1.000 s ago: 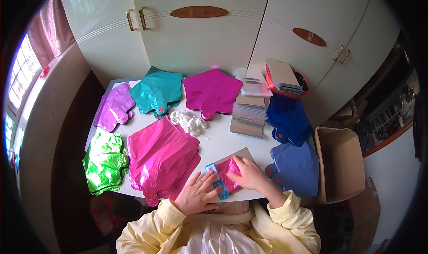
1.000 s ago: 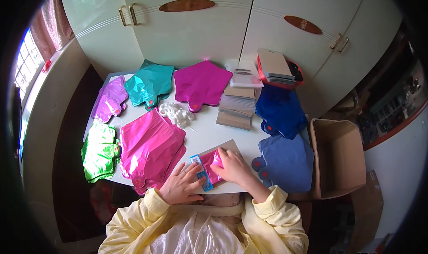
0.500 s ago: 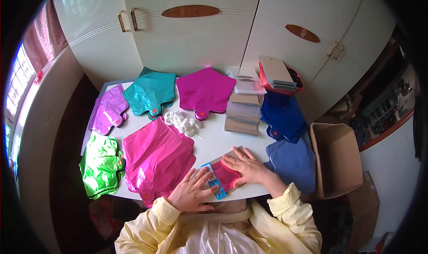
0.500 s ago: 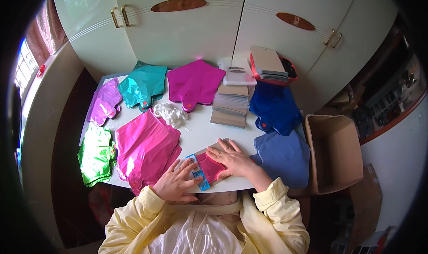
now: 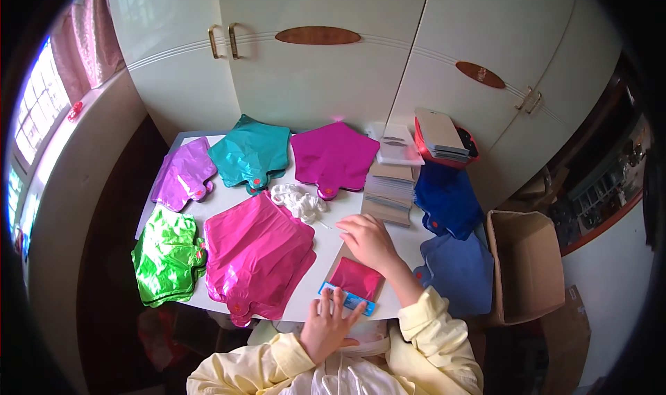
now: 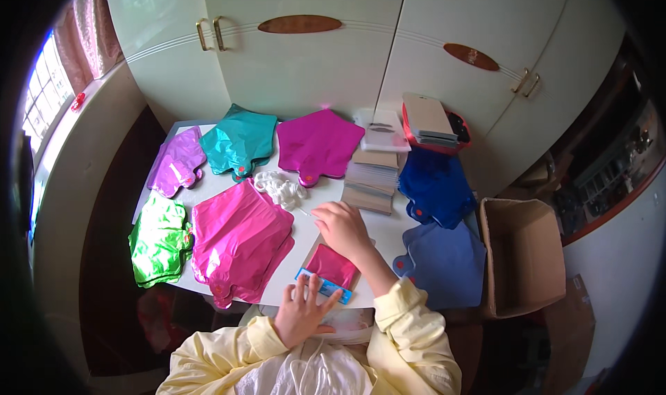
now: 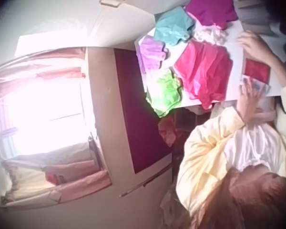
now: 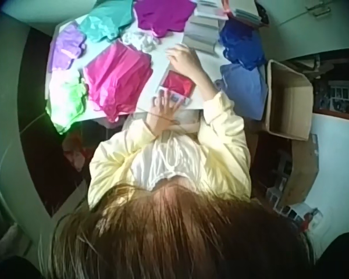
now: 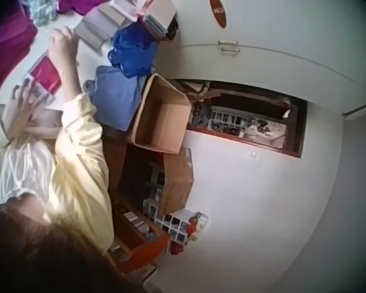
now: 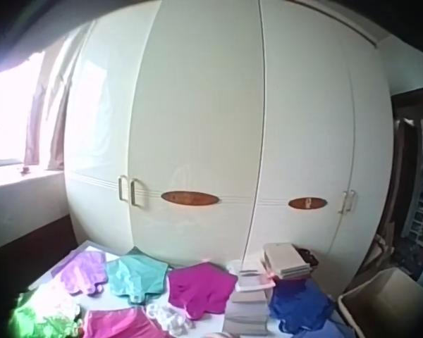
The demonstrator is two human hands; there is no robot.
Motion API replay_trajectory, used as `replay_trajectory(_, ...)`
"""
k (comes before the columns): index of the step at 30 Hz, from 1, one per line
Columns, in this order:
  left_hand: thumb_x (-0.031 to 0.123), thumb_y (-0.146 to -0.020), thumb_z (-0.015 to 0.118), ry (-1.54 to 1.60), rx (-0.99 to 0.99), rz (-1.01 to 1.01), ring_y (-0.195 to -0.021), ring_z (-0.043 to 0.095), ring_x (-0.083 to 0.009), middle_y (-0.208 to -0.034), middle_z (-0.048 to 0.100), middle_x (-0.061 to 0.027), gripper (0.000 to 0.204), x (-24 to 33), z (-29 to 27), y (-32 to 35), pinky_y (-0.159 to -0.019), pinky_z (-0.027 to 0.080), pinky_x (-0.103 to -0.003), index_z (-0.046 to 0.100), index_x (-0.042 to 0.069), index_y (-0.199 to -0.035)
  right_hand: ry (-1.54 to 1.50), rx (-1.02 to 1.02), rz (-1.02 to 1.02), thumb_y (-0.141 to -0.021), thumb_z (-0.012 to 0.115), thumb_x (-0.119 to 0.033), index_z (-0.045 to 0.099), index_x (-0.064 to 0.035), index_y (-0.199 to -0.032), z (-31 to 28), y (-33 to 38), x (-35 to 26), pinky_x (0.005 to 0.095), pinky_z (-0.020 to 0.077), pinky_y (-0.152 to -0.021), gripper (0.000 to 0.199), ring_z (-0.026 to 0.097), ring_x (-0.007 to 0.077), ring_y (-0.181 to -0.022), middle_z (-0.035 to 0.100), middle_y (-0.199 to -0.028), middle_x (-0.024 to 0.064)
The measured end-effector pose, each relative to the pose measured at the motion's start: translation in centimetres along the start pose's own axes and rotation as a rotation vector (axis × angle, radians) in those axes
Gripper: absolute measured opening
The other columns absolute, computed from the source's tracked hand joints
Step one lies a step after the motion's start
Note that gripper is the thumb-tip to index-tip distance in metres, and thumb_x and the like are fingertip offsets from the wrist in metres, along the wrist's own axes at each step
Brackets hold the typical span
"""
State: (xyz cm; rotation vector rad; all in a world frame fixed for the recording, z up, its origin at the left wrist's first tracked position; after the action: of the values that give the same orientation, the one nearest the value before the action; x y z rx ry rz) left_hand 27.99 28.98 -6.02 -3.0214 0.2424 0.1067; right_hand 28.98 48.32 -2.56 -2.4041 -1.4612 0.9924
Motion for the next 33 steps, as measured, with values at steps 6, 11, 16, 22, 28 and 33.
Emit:
replay_trajectory(6,0.069,-0.065,0.064,-0.046,-0.043,-0.041,-0.112,0.051,-0.0458,-0.13,0.047,-0.0298,0.094,1.0,-0.2,0.0,-0.085,0.045,-0.049,0.039,0.024,-0.144,0.081,-0.036,-0.068,-0.079,0.069,-0.022,0.069,-0.0115,-0.091,6.1,-5.1,-1.0,0.0396,0.0434,-0.077,0.016,0.061,0.0232,-0.089,0.062,-0.09,0.005)
replay_trajectory(11,0.065,-0.065,0.068,0.015,-0.003,-0.098,-0.112,0.051,-0.0461,-0.129,0.049,-0.0291,0.084,1.0,-0.3,-0.1,-0.086,0.045,-0.05,0.05,0.022,-0.135,0.14,0.065,0.015,-0.078,0.07,-0.024,0.066,-0.0113,-0.082,7.7,-7.8,-2.0,0.0433,0.0421,-0.075,0.014,0.06,0.0233,-0.086,0.059,-0.087,0.0049)
replay_trajectory(16,0.062,-0.068,0.068,0.038,-0.062,-0.065,-0.113,0.051,-0.046,-0.13,0.048,-0.0307,0.089,0.9,-0.3,0.0,-0.088,0.045,-0.05,0.042,0.019,-0.142,0.208,0.077,-0.077,-0.073,0.073,-0.019,0.069,-0.0113,-0.084,9.1,-7.3,-2.0,0.0402,0.0433,-0.075,0.014,0.059,0.0231,-0.088,0.059,-0.087,0.0035)
replay_trajectory(22,0.062,-0.064,0.071,0.039,0.024,-0.078,-0.113,0.05,-0.0465,-0.128,0.049,-0.0293,0.087,0.9,0.1,-0.1,-0.085,0.046,-0.05,0.046,0.024,-0.138,-0.293,0.062,0.175,-0.075,0.075,-0.019,0.073,-0.0079,-0.084,3.8,-6.1,-1.0,0.0317,0.0485,-0.065,0.014,0.061,0.0207,-0.071,0.063,-0.082,0.0067)
replay_trajectory(28,0.059,-0.064,0.073,0.066,0.012,-0.078,-0.114,0.048,-0.0467,-0.129,0.047,-0.0297,0.09,0.9,0.4,0.0,-0.085,0.045,-0.052,0.042,0.024,-0.141,-0.458,-0.305,0.65,-0.078,0.076,-0.023,0.069,-0.0006,-0.096,-0.4,0.7,4.3,0.0265,0.0484,-0.061,0.03,0.06,0.0102,-0.061,0.068,-0.073,0.0071)
replay_trajectory(33,0.058,-0.064,0.074,0.073,-0.014,-0.077,-0.116,0.047,-0.0469,-0.129,0.046,-0.0298,0.09,0.8,0.2,-0.2,-0.085,0.045,-0.052,0.042,0.025,-0.142,-0.44,-0.267,0.641,-0.082,0.072,-0.019,0.053,-0.0007,-0.103,-0.2,6.0,5.1,0.0296,0.0502,-0.063,0.034,0.063,0.0148,-0.068,0.065,-0.078,0.0077)
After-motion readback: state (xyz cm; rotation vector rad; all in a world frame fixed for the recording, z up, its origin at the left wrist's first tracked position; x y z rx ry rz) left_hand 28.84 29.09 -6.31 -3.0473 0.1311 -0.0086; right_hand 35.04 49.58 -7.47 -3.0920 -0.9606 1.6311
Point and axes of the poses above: each hand's wrist, its own y-axis away from the middle knuckle, its own z-axis out of the palm, x = y × z, the point moved 5 cm from there along -y, towards the middle knuckle
